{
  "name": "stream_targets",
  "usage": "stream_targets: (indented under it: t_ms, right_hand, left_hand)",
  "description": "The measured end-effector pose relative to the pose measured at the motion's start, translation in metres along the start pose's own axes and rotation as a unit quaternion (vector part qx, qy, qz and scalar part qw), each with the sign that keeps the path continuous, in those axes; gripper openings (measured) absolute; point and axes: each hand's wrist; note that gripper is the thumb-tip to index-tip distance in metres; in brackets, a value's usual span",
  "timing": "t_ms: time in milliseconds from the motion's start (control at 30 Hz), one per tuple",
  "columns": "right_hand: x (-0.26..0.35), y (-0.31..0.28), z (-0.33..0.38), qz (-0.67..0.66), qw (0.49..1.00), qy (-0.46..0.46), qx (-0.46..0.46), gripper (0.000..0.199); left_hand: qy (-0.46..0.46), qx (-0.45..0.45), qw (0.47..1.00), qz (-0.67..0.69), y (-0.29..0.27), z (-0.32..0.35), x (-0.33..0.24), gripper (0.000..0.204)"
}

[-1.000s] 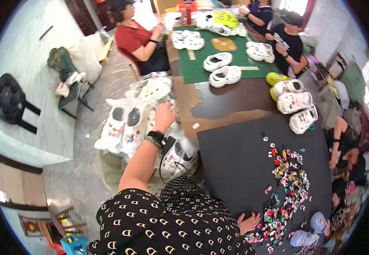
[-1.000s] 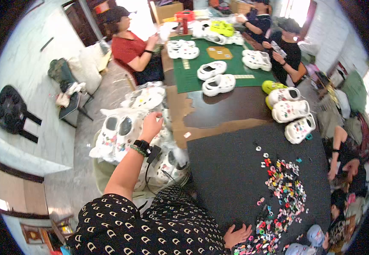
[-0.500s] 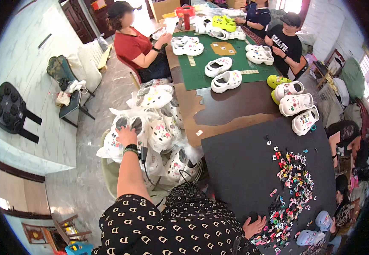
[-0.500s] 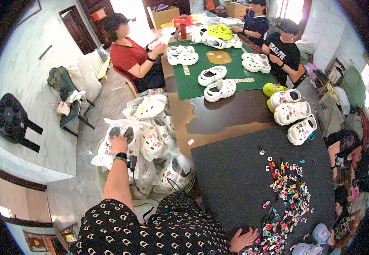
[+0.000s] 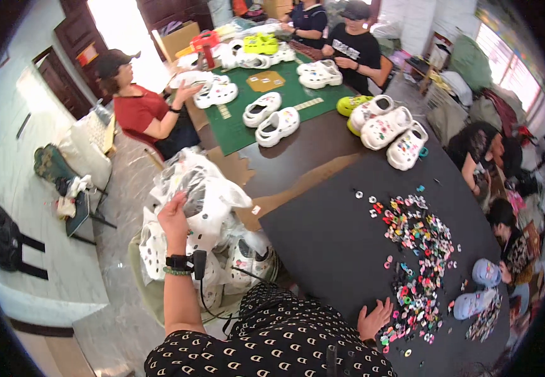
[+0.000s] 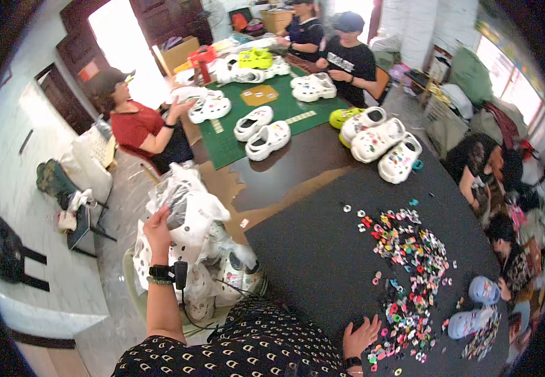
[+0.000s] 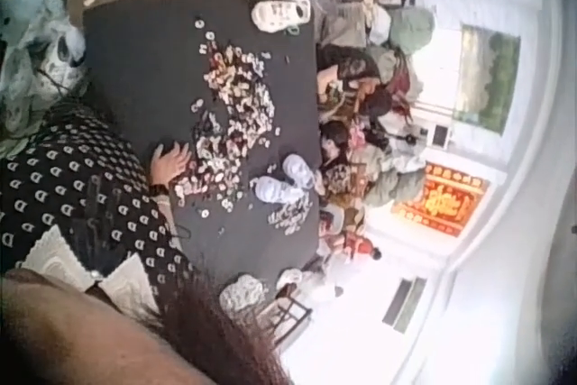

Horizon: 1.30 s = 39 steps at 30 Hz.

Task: Decorating foam clogs with charms and packaging them in a manufacturing workshop.

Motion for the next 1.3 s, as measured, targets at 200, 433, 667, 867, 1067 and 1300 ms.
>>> stream_targets:
  t_ms: [200, 433, 667, 867, 1067, 1300]
  right_hand:
    - [0.0, -0.009, 0.006, -0.053, 0.998, 0.002, -0.029, 0.05]
    - [0.001, -0.021, 0.0, -0.103, 0.994, 0.009, -0.021, 0.05]
    - [-0.007, -0.024, -0.001, -0.133, 0.989, 0.042, 0.038, 0.044]
    - [-0.007, -0.043, -0.008, -0.23, 0.972, 0.012, -0.041, 0.023]
    - [0.009, -0.038, -0.011, -0.49, 0.77, 0.104, 0.395, 0.041]
    - [0.02, -0.023, -0.013, -0.576, 0.69, 0.054, 0.434, 0.029]
  left_hand:
    - [0.313, 0.291, 0.904, 0.027, 0.102, 0.038, -0.127, 0.024]
    - [0.403, 0.506, 0.759, 0.071, 0.204, 0.134, -0.15, 0.029]
    - [0.527, 0.574, 0.625, -0.05, 0.231, 0.228, -0.138, 0.035]
    - [0.34, 0.564, 0.752, 0.028, 0.193, 0.215, -0.154, 0.025]
    - [0.164, 0.677, 0.717, 0.005, 0.171, 0.21, -0.135, 0.016]
    - [-0.173, 0.818, 0.548, -0.02, 0.16, 0.236, -0.121, 0.031]
Point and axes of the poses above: each hand's wrist, its own z-axis away from the middle knuckle, its own y-axis out of the palm, x = y × z
